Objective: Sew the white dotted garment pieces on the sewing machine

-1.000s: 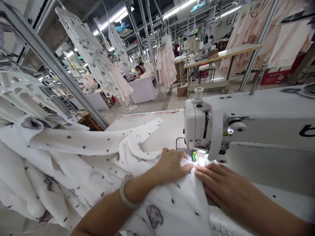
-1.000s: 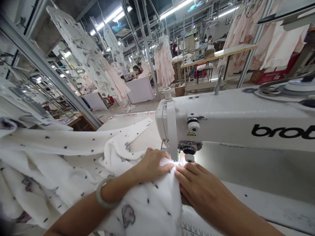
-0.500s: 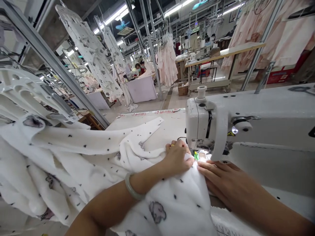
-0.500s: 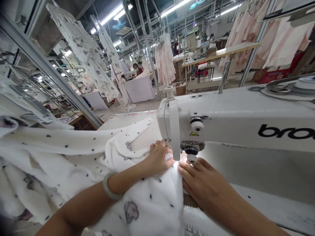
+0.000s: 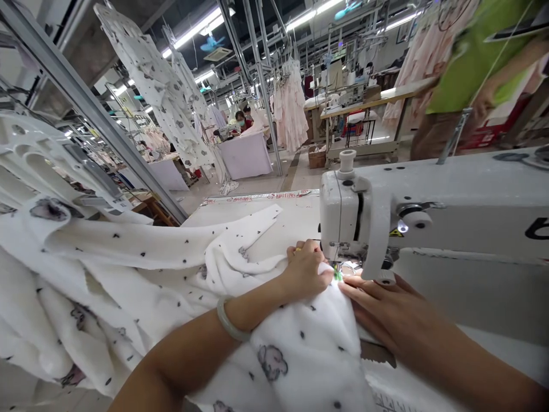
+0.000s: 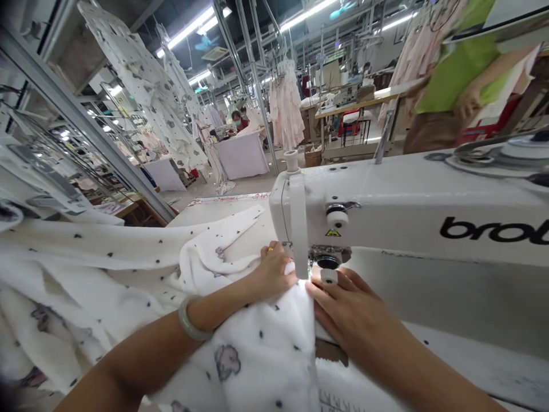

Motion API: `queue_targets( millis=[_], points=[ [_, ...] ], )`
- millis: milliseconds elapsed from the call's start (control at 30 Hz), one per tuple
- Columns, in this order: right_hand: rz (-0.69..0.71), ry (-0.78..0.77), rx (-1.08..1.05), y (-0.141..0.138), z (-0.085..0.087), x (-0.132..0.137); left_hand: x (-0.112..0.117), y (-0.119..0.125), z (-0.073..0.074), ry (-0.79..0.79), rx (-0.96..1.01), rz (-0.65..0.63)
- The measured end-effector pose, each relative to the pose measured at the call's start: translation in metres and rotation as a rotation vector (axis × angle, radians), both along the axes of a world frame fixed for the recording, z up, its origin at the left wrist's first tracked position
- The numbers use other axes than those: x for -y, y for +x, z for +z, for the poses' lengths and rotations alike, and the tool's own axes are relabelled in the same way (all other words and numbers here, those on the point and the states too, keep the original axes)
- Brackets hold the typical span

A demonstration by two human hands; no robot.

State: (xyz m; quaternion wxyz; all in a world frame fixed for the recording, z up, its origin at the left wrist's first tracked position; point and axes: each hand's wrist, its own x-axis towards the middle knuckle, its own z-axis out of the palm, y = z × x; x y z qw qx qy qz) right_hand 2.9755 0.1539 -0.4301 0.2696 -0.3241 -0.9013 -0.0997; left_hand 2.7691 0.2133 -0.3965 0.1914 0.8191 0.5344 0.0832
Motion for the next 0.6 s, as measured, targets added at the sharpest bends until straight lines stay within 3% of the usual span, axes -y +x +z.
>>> queue_targets(
  millis=[133,233,300,400,500,600],
  points=[
    [0.008,0.015,0.011,0.005,0.001,-0.001,-0.004,0.000,0.002,0.030,-0.047,-0.015],
    [0.083,-0.007,0.030,0.011,0.010,-0.003,0.002,-0.009,0.017,0.022,-0.090,-0.080],
    [0.172,-0.049,0.051,0.013,0.018,-0.002,0.017,-0.020,0.031,0.047,-0.097,-0.168],
    [0.335,-0.084,0.138,0.012,0.027,0.010,0.050,-0.036,0.045,0.103,-0.048,-0.442],
    [0.451,-0.029,0.211,0.002,0.027,0.031,0.079,-0.048,0.034,0.108,-0.029,-0.625],
    [0.479,0.053,0.127,-0.009,0.018,0.052,0.087,-0.054,0.014,0.145,0.052,-0.524]
  ],
)
